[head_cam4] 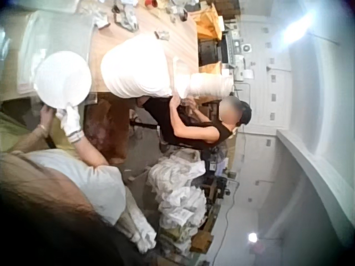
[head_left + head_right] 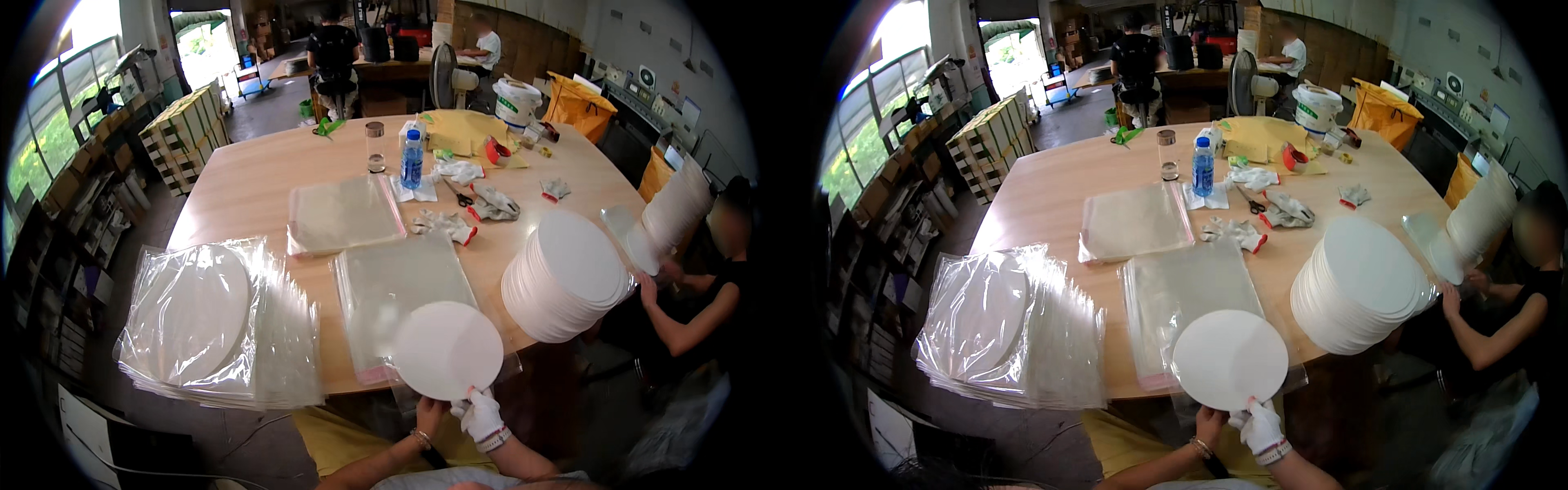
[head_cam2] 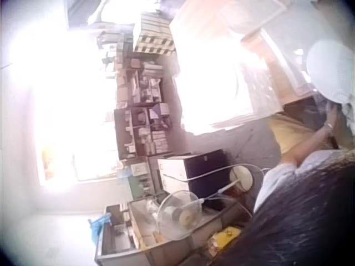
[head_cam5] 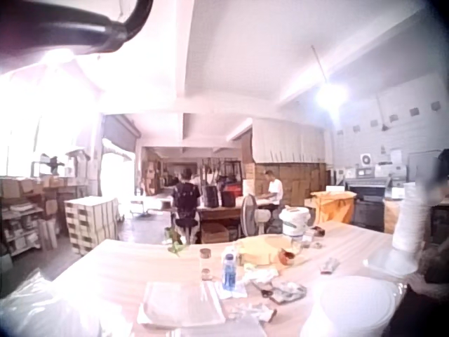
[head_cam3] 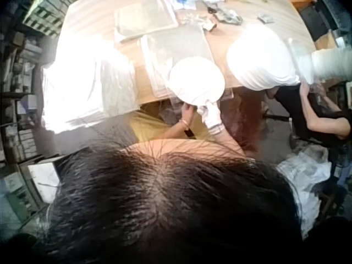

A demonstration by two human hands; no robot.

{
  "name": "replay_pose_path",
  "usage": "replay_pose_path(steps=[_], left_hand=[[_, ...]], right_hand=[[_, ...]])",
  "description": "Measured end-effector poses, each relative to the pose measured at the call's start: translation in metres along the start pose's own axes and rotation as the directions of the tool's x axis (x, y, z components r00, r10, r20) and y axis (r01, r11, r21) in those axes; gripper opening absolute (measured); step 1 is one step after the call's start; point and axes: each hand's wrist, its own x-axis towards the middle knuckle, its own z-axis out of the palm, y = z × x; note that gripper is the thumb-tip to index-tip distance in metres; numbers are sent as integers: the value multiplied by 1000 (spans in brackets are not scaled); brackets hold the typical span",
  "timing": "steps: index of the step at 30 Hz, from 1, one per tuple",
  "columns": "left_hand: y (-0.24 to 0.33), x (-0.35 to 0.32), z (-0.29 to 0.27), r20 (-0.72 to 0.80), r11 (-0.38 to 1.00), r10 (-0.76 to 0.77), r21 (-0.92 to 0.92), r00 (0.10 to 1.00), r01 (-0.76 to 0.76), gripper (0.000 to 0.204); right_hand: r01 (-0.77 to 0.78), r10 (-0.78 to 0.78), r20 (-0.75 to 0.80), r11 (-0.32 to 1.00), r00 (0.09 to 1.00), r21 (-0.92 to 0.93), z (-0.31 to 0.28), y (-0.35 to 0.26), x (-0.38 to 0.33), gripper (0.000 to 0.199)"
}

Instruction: The person repeatedly picks up white circular plates and places them into clear plastic bags on a table. They wear gloves and handle the plates one at a time, stacking the packaged plates to the side. The task continues throughout the clip with consistent repetition.

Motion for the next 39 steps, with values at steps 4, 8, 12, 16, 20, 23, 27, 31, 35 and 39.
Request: replay_pose_path(steps=[4,8,12,16,20,23,27,31,35,39], left_hand=[[-24,-12,-5,-23,901,-187,-403,982,162,23],[-31,-6,-13,-14,935,-203,-298,979,190,21],[-18,-8,-18,11,933,-192,-308,981,186,28],[50,-35,-39,-12,924,-234,-312,972,219,42],[70,-27,-89,34,947,-321,-5,946,322,34],[78,-21,-93,72,926,-375,-19,924,377,39],[77,-22,-93,14,921,-377,-104,926,376,39],[64,-28,-98,35,916,-385,-110,922,386,39],[67,-33,-103,67,898,-428,-84,901,432,39],[52,-37,-110,26,876,-425,-243,905,418,38]], right_hand=[[-17,9,71,993,997,118,7,19,45,16],[-3,-49,189,965,981,263,7,21,71,14],[-64,-28,242,929,970,365,6,21,75,16],[-106,45,369,983,928,147,-11,6,48,29],[123,191,381,739,905,-663,-11,-62,7,21],[559,-478,404,241,780,-794,-28,-77,59,18],[620,-618,487,0,617,-785,-47,-77,85,16],[737,-512,648,-41,564,-674,1,-60,43,8],[805,-314,773,-42,552,-592,23,26,39,9],[777,-174,816,-250,552,-578,55,58,19,13]])
